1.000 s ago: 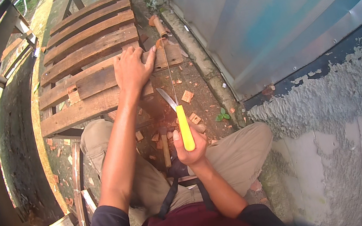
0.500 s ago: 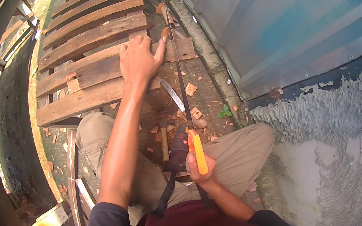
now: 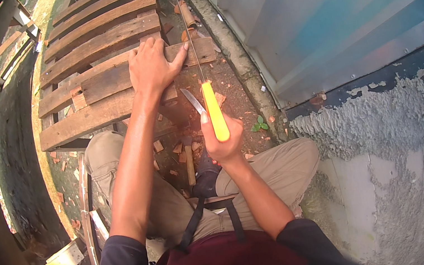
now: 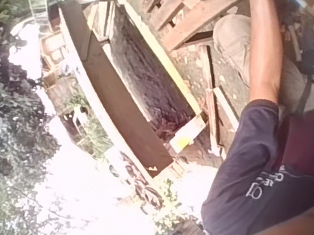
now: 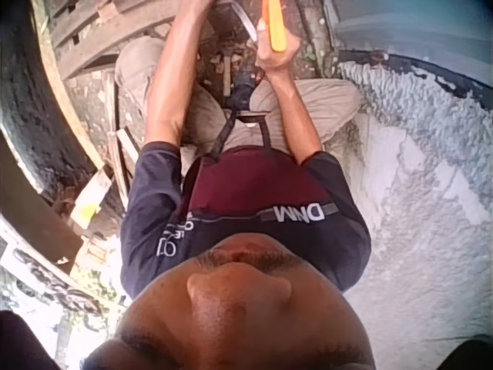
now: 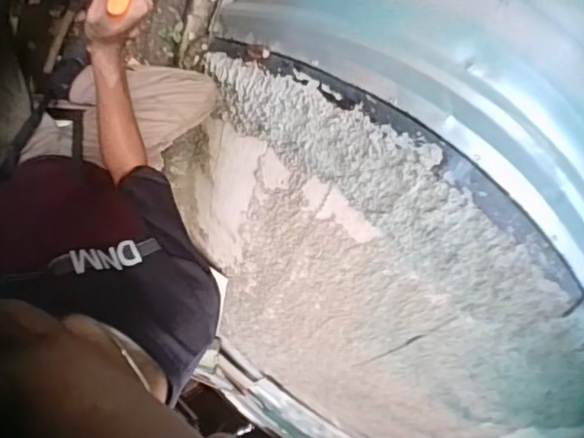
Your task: The person sits on the ground and uses a hand saw to cut a wooden pallet. They then use a hammer to pry apart the slats and remove nails. The person also uses a metal rod to split small pieces of wood.
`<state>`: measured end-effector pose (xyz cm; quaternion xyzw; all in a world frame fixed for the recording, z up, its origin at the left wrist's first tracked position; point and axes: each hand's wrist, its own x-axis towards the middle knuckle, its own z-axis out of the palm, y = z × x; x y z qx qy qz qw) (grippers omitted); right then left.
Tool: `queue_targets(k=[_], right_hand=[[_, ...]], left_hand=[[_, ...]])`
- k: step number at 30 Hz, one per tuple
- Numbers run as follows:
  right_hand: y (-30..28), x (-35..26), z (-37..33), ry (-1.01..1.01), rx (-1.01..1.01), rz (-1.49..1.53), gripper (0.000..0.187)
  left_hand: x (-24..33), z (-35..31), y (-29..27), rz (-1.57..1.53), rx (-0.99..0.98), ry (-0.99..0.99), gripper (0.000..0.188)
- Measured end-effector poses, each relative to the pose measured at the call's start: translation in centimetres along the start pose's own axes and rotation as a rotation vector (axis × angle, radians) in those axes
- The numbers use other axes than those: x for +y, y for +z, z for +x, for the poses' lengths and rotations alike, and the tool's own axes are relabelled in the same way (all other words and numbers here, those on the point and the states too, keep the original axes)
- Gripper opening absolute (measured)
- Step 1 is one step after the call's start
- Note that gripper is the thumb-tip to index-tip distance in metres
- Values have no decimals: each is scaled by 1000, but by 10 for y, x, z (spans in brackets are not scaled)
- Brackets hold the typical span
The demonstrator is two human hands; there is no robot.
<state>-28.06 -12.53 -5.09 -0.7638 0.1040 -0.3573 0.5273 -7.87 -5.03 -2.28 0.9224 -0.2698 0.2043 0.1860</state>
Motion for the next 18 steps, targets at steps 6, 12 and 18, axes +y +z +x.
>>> queue_targets(k=[6, 12, 18], right_hand=[[10, 9, 7, -57, 40, -12, 11], [-34, 20, -103, 42, -65, -31, 9], [-30, 12, -69, -19, -26, -19, 10]], left_hand=[[0, 6, 5, 33, 15, 0, 67], [1, 0, 4, 49, -23, 5, 69], [0, 3, 4, 51, 11, -3, 69]])
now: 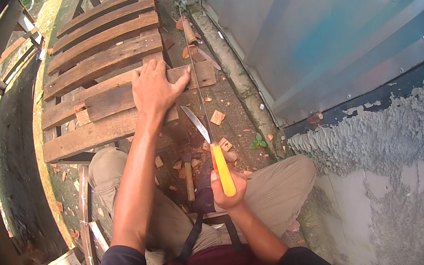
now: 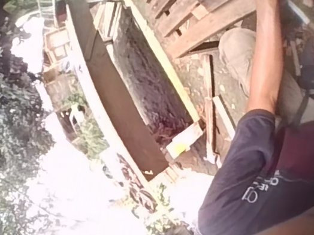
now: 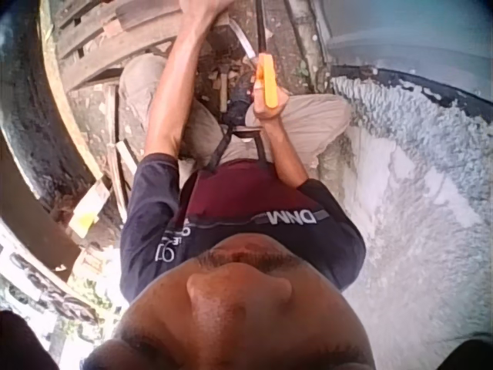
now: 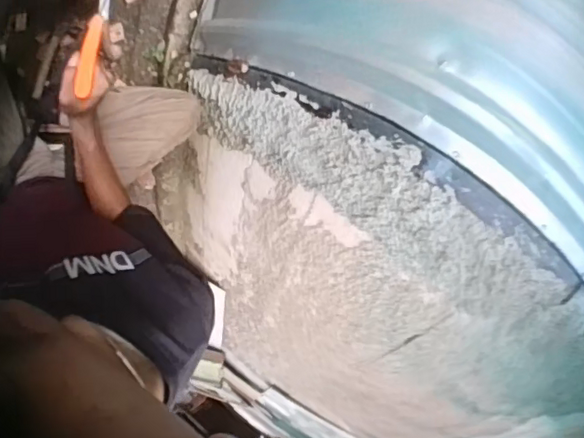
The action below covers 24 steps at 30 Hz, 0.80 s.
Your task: The person sits on the ground and uses a hand saw to cut a wooden pallet. They then use a hammer to pry apart the slats and remove nails. The person also uses a metal rod to split small pieces of wood.
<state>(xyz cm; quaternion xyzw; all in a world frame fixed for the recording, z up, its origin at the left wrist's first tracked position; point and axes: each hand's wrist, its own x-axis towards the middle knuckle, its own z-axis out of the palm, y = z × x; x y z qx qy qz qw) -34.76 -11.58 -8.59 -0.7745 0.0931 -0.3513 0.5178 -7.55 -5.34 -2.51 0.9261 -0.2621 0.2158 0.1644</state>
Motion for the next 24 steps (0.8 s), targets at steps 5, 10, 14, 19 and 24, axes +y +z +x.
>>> queue_targets(k=[5, 10, 14, 19, 24], right_hand=[[34, -12, 88, 81, 18, 55, 14], [21, -6, 39, -11, -12, -82, 9], [-17, 8, -69, -4, -70, -59, 13], [-21, 5, -39, 23, -51, -4, 11], [40, -5, 101, -25, 66, 53, 22]], left_hand=[[1, 3, 2, -2, 12, 4, 68], [1, -3, 2, -4, 4, 3, 67], [5, -3, -2, -15, 7, -18, 58], [0, 0, 1, -26, 26, -11, 43], [5, -1, 7, -47, 40, -21, 38]])
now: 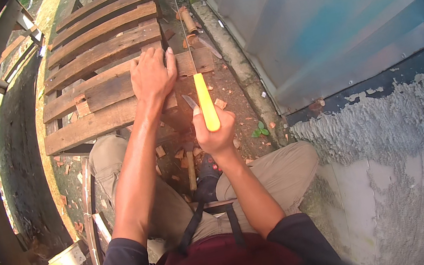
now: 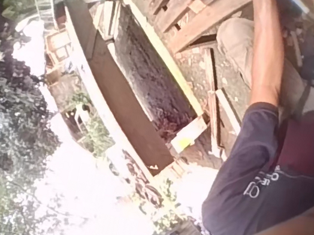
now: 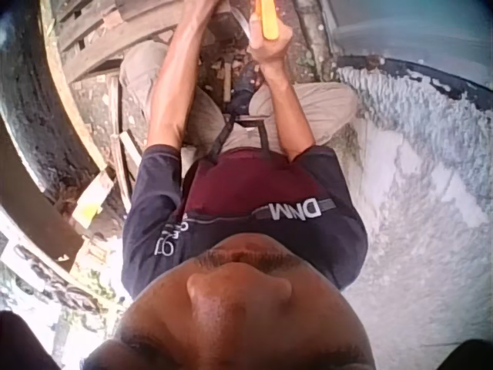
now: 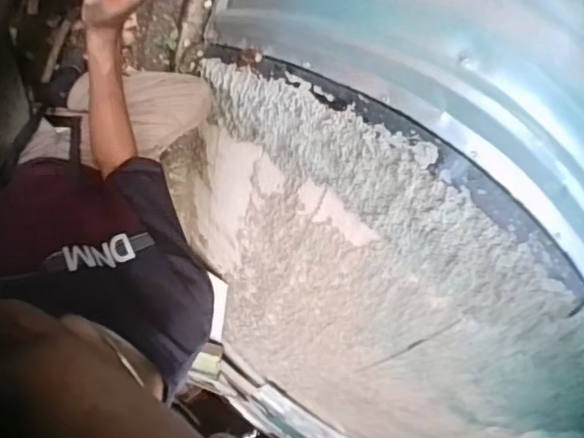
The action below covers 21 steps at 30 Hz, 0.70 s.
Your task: The person sits on the ground and uses a hand saw to cut a wooden pallet. They then use a hammer to pry apart the slats and remove nails. The person also uses a metal rod to split small pieces of wood.
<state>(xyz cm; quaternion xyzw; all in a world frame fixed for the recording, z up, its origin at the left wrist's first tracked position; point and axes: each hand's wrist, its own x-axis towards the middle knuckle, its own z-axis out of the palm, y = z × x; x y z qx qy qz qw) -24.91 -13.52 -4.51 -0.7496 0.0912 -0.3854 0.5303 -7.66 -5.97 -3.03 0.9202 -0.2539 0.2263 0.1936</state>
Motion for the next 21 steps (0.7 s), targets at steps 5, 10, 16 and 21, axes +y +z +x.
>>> queue_targets(k=[5, 10, 16, 21], right_hand=[[-16, 1, -52, 12, -39, -95, 17], [-83, 11, -183, 44, -182, -44, 9], [-65, 18, -118, -26, -136, -56, 10], [8, 5, 12, 8, 6, 56, 23]], left_hand=[[-2, 1, 4, 32, 16, -13, 36], [-6, 0, 3, 25, 37, -34, 33], [1, 6, 8, 0, 46, -44, 33], [-2, 7, 4, 24, 28, -53, 33]])
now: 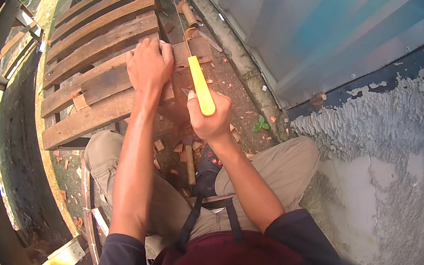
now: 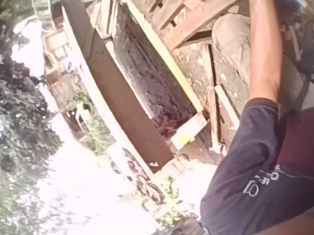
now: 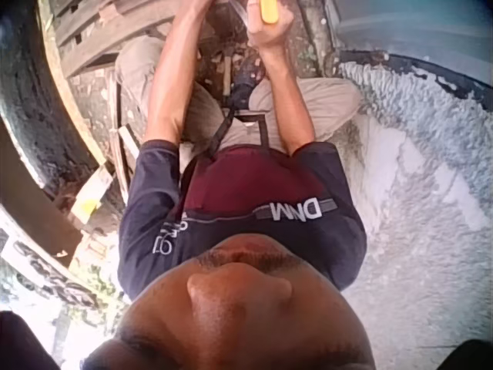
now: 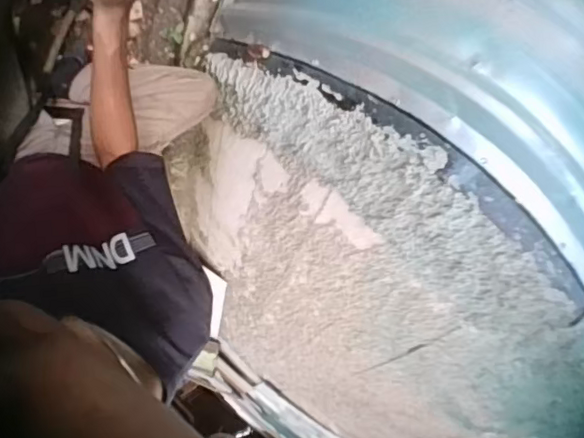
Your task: The person sits on the ground and uses a hand saw to cut a wooden pallet. They then use a hammer to pry apart the slats and remove nails. The person also uses a metal rod to split small pieces of wood.
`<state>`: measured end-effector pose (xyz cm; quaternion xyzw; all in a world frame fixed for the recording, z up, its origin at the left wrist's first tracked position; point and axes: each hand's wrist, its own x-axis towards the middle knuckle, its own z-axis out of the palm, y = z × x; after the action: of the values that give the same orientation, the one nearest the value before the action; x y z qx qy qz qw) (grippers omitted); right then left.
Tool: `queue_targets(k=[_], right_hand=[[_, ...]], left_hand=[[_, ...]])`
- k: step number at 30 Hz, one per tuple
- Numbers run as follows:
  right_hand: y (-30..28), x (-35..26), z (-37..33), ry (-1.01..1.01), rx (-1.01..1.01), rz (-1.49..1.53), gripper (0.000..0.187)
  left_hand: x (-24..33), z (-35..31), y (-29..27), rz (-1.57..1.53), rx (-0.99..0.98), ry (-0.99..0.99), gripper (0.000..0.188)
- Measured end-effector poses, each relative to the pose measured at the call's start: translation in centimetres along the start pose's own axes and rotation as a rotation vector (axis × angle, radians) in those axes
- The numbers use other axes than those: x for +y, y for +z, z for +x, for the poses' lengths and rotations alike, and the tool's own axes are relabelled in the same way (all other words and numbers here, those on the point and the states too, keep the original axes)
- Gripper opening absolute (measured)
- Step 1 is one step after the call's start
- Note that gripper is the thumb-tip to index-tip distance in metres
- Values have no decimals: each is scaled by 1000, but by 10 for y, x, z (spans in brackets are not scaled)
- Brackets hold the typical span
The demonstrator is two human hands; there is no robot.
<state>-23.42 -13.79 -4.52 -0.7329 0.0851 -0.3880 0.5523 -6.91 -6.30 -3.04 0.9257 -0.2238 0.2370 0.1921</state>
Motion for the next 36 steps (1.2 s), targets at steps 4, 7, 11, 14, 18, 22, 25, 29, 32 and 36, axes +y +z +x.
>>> queue_targets(k=[4, 7, 11, 14, 18, 22, 25, 29, 32, 36], right_hand=[[-26, 5, -67, -51, -90, -155, 17], [-72, 7, -172, -1, -146, -148, 11], [-103, 1, -192, 62, -164, -151, 20], [-75, 4, -129, 13, -142, -159, 19], [-9, 11, -6, 11, -28, -63, 16], [-9, -4, -28, -56, -65, -99, 21], [-58, 8, -145, 12, -106, -116, 19], [-101, -7, -215, 58, -211, -139, 15], [-93, -5, -180, 67, -200, -102, 13], [-39, -4, -63, -16, -126, -126, 13]], left_hand=[[0, -1, -3, 1, -13, -11, 33], [1, -5, -2, 25, 26, 7, 32], [-1, -6, -2, -27, 23, -25, 31], [1, -3, -1, -28, 22, -20, 30], [3, 0, -1, -31, 56, 21, 31], [-3, 0, -2, -36, 45, -25, 31], [6, -1, -1, -9, 19, -16, 32], [-2, -4, -5, -23, 16, -29, 31], [-1, -7, 0, -36, 26, -41, 31], [1, -5, 2, -7, 85, 1, 31]])
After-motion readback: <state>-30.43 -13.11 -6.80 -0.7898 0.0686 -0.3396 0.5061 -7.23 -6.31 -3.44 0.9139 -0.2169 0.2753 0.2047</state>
